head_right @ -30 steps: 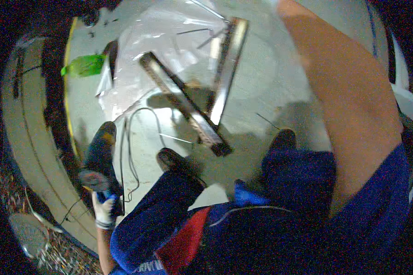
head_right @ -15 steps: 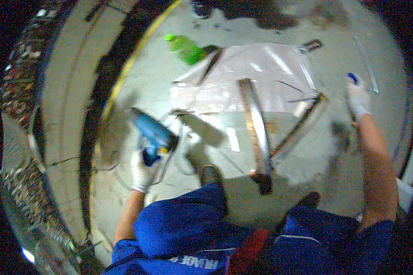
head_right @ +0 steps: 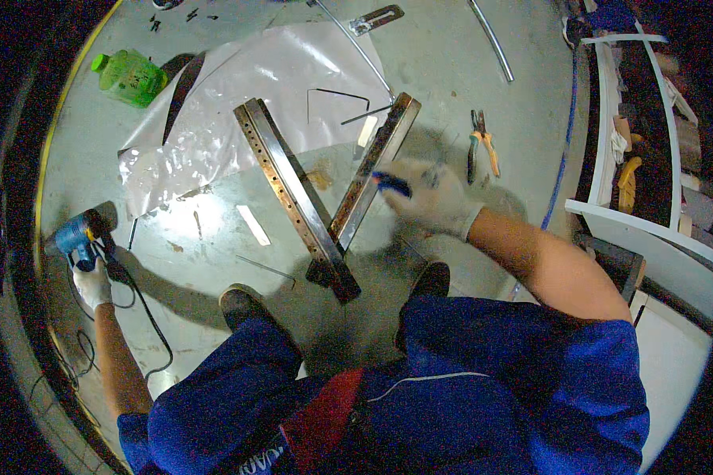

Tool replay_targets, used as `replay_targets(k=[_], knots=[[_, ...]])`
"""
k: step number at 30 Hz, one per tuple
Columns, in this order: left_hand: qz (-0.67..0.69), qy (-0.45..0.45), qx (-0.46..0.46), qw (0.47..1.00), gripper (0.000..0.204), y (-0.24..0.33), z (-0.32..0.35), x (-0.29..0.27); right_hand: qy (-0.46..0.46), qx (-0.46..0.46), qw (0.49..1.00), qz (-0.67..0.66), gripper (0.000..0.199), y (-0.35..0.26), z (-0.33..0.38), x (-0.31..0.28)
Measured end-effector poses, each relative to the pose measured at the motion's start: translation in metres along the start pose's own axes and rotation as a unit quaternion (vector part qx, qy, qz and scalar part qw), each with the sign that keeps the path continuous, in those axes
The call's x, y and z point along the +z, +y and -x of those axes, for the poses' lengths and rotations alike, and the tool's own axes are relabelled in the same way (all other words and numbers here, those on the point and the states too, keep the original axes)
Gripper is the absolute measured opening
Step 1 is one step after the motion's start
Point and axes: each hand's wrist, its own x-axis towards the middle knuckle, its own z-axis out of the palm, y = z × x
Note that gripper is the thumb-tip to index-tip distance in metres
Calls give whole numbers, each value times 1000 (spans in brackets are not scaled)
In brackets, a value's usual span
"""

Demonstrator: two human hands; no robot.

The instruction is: The person assembles a metal frame by inserting pins into holes on two metal bars. They use a heat gun to warm the bars and then insert pins with their hands, occasionally adjusting the bars' positions.

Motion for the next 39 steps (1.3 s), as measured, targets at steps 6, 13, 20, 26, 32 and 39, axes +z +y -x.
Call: replay_targets(k=[6, 13, 20, 26, 32, 39], knots=[[-30, 31, 50, 998, 67, -9, -18, 18, -140, -20, 989, 37, 42, -51, -17, 21], [23, 1, 96, 995, 60, 67, -8, 19, -31, -30, 997, 61, 34, -37, 10, 28], [85, 22, 107, 990, 74, 42, -36, 63, -108, 43, 993, 13, 34, -57, 2, 17], [42, -6, 91, 995, 70, -16, -70, 69, -89, -32, 995, -12, 46, -63, -11, 45], [-23, 87, 121, 988, 72, 30, 8, 19, -102, 130, 986, -29, 49, 0, 23, 40], [229, -105, 358, 899, 68, 139, 170, -14, -79, 256, 963, 8, 48, 84, 51, 51]])
